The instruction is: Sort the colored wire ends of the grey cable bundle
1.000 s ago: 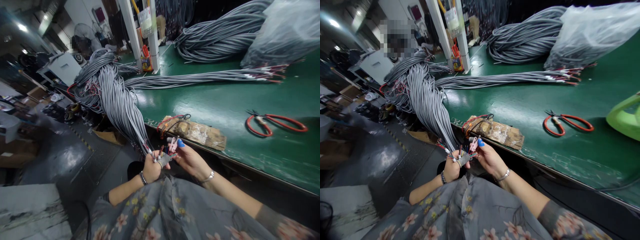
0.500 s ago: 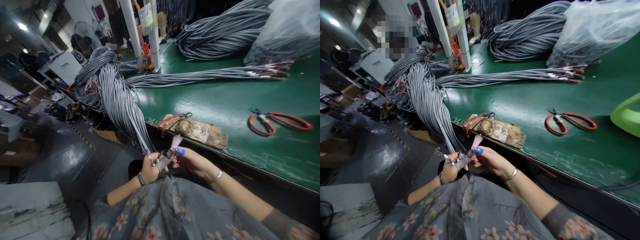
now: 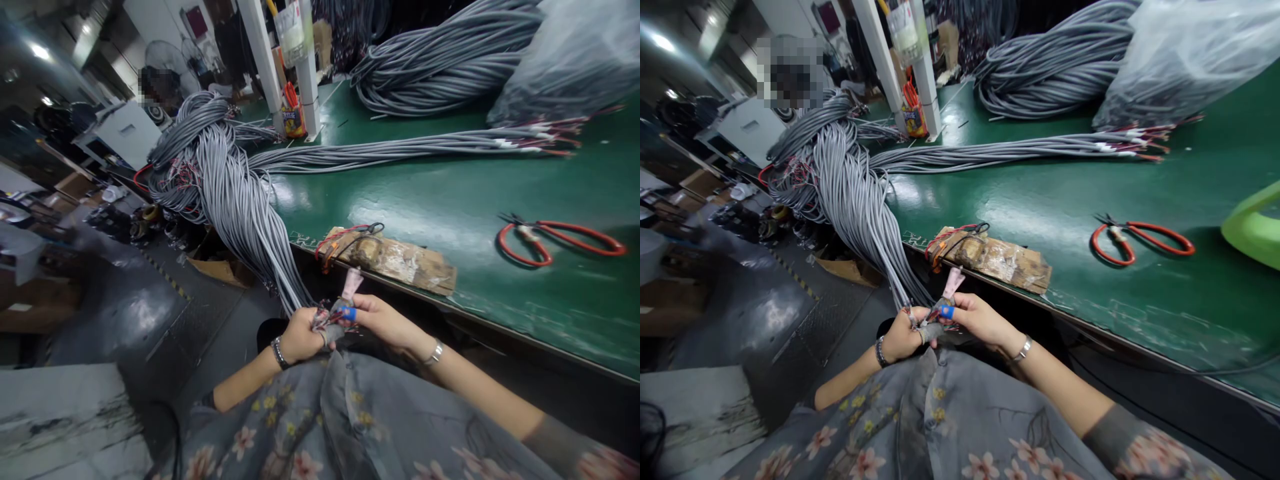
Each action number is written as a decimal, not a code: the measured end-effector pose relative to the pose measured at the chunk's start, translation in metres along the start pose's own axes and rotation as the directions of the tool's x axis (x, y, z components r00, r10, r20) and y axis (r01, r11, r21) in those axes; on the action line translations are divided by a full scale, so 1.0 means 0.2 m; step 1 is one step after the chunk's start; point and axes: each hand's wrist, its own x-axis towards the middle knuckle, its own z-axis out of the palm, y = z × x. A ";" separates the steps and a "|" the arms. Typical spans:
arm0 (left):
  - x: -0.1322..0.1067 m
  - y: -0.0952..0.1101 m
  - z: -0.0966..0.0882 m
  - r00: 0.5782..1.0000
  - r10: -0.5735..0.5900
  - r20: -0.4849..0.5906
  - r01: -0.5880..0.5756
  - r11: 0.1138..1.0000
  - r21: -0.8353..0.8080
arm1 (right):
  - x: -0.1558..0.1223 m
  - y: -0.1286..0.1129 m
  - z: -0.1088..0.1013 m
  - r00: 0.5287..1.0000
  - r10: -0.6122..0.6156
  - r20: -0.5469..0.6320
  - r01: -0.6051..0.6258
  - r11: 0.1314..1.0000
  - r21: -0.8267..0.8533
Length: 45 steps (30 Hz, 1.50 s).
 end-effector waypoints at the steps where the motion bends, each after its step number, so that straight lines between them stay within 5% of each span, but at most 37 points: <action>1: 0.00 0.00 0.00 1.000 0.005 -0.026 -0.005 1.000 -0.015 | -0.01 0.00 -0.01 1.000 0.009 0.007 -0.009 0.999 0.040; 6: 0.00 0.01 0.01 0.990 0.030 -0.137 -0.036 0.998 -0.046 | -0.02 -0.04 -0.03 0.999 0.023 0.045 -0.025 0.998 0.058; 11: 0.00 0.02 0.02 0.996 0.047 -0.070 -0.050 0.998 -0.043 | 0.00 -0.02 0.02 0.997 -0.067 -0.032 0.067 0.998 0.015; 17: -0.02 0.06 0.02 0.981 0.041 -0.192 -0.062 0.992 -0.106 | 0.04 0.02 0.00 0.973 -0.028 -0.228 0.088 0.962 0.259; 21: -0.01 0.07 0.05 0.957 0.050 -0.286 -0.100 0.982 -0.162 | 0.05 -0.01 0.00 0.991 -0.033 -0.133 0.082 0.924 0.375; 24: 0.01 0.06 0.08 0.946 0.068 -0.318 -0.127 0.978 -0.168 | 0.06 -0.03 0.03 0.972 -0.124 -0.201 0.174 0.952 0.253; 29: 0.05 0.05 0.10 0.938 0.078 -0.338 -0.137 0.978 -0.155 | 0.06 0.01 0.03 0.840 -0.341 -0.421 0.355 0.934 -0.048; 35: 0.06 0.04 0.10 0.951 0.097 -0.294 -0.139 0.982 -0.126 | 0.10 0.00 0.02 0.948 -0.197 -0.252 0.257 0.939 0.230; 45: 0.05 0.05 0.09 0.961 0.074 -0.265 -0.094 0.993 -0.065 | 0.09 -0.01 0.02 0.967 -0.129 -0.220 0.198 0.924 0.328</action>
